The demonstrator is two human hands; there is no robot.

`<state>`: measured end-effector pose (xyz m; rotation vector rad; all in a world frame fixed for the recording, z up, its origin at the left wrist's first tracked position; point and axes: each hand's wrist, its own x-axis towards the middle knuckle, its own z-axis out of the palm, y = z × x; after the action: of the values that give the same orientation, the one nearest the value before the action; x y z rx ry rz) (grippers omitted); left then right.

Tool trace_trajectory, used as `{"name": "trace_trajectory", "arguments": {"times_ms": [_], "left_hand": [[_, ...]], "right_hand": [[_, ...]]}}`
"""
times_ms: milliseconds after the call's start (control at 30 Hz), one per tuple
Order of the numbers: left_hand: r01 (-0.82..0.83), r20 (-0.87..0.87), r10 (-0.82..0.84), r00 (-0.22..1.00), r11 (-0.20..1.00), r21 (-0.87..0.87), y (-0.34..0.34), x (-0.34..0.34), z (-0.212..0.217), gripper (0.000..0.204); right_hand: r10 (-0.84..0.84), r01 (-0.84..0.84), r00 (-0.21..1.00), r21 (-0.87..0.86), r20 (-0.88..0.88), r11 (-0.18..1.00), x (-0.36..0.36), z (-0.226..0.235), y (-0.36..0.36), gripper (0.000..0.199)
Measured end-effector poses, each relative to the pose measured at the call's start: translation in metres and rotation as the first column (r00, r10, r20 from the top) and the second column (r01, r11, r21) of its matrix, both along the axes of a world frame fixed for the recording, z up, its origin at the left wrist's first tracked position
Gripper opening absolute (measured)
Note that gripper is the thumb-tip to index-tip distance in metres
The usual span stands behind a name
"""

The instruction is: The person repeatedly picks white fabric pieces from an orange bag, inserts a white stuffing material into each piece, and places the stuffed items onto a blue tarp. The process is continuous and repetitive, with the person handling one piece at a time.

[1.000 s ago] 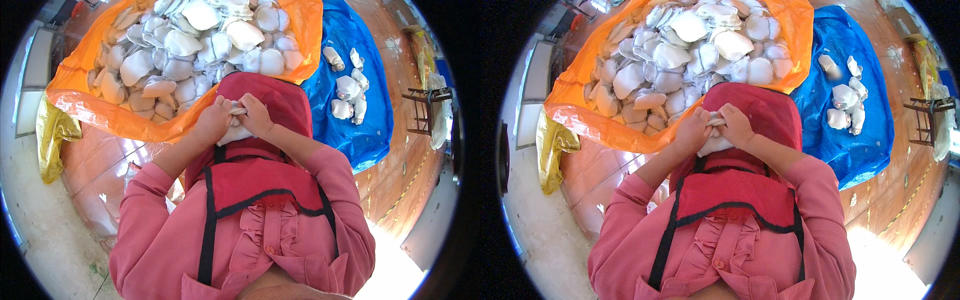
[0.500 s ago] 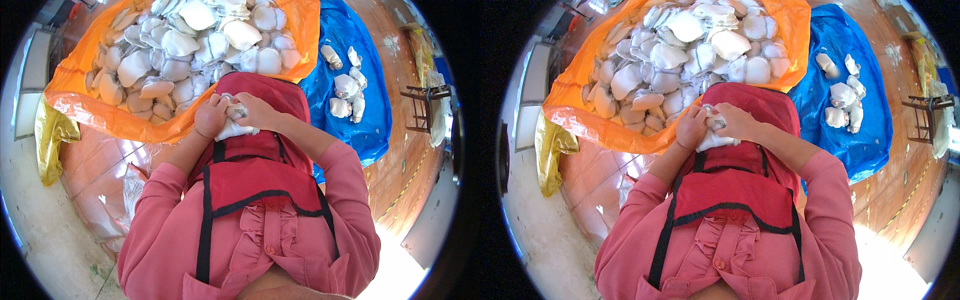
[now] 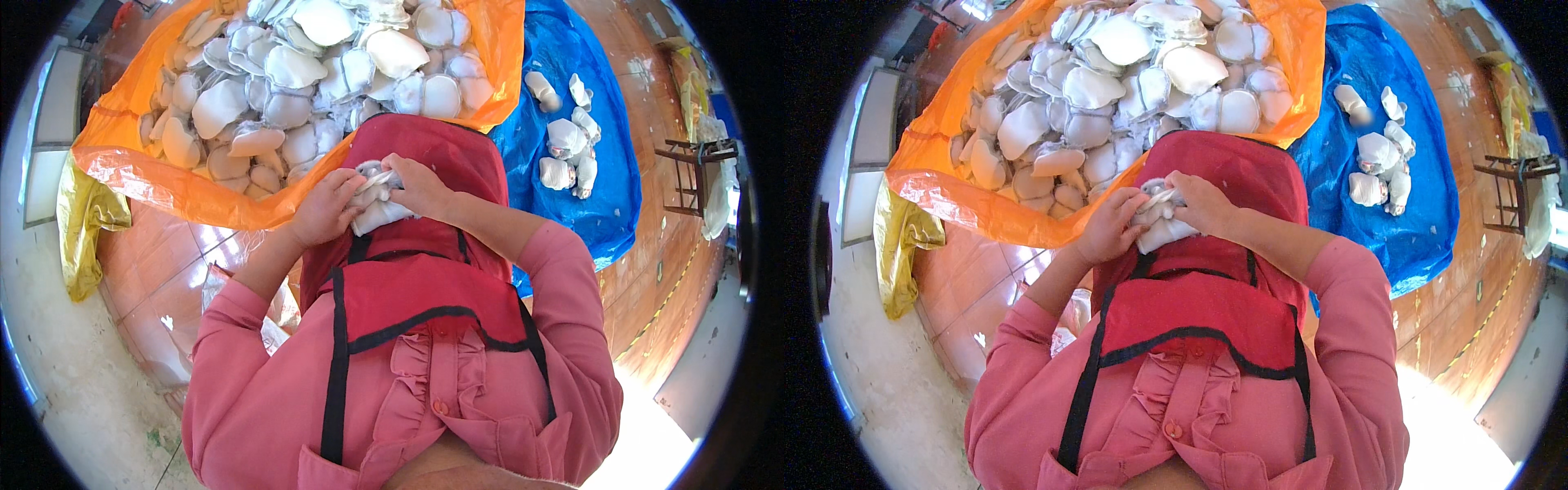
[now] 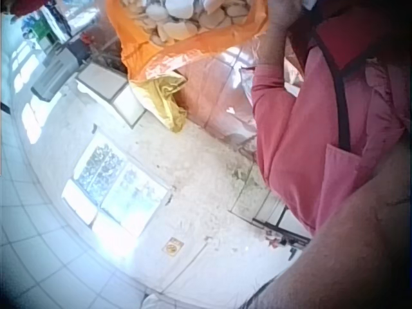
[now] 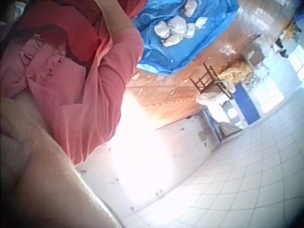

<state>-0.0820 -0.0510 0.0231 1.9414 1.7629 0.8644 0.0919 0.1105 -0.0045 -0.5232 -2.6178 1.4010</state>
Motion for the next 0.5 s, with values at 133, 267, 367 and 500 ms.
{"name": "trace_trajectory", "arguments": {"times_ms": [133,267,367,500], "left_hand": [[0.028,0.006,-0.029,1.000,0.998,0.056,0.006,-0.005,-0.014,0.050],[-0.027,0.029,0.023,0.999,0.989,0.146,0.017,0.002,-0.035,0.052],[-0.073,0.042,0.067,0.997,0.984,0.165,0.024,0.007,-0.042,0.050],[-0.145,0.022,0.144,0.989,0.973,0.179,0.030,0.009,-0.048,0.050]], "right_hand": [[-0.033,0.036,0.999,-0.091,0.032,0.995,0.000,-0.004,0.001,0.040],[-0.104,0.103,0.995,-0.106,-0.002,0.989,0.003,-0.012,-0.001,0.041],[-0.155,0.151,0.988,-0.117,-0.023,0.982,0.004,-0.018,-0.002,0.041],[-0.246,0.233,0.968,-0.174,-0.051,0.957,0.003,-0.026,-0.009,0.039]]}}
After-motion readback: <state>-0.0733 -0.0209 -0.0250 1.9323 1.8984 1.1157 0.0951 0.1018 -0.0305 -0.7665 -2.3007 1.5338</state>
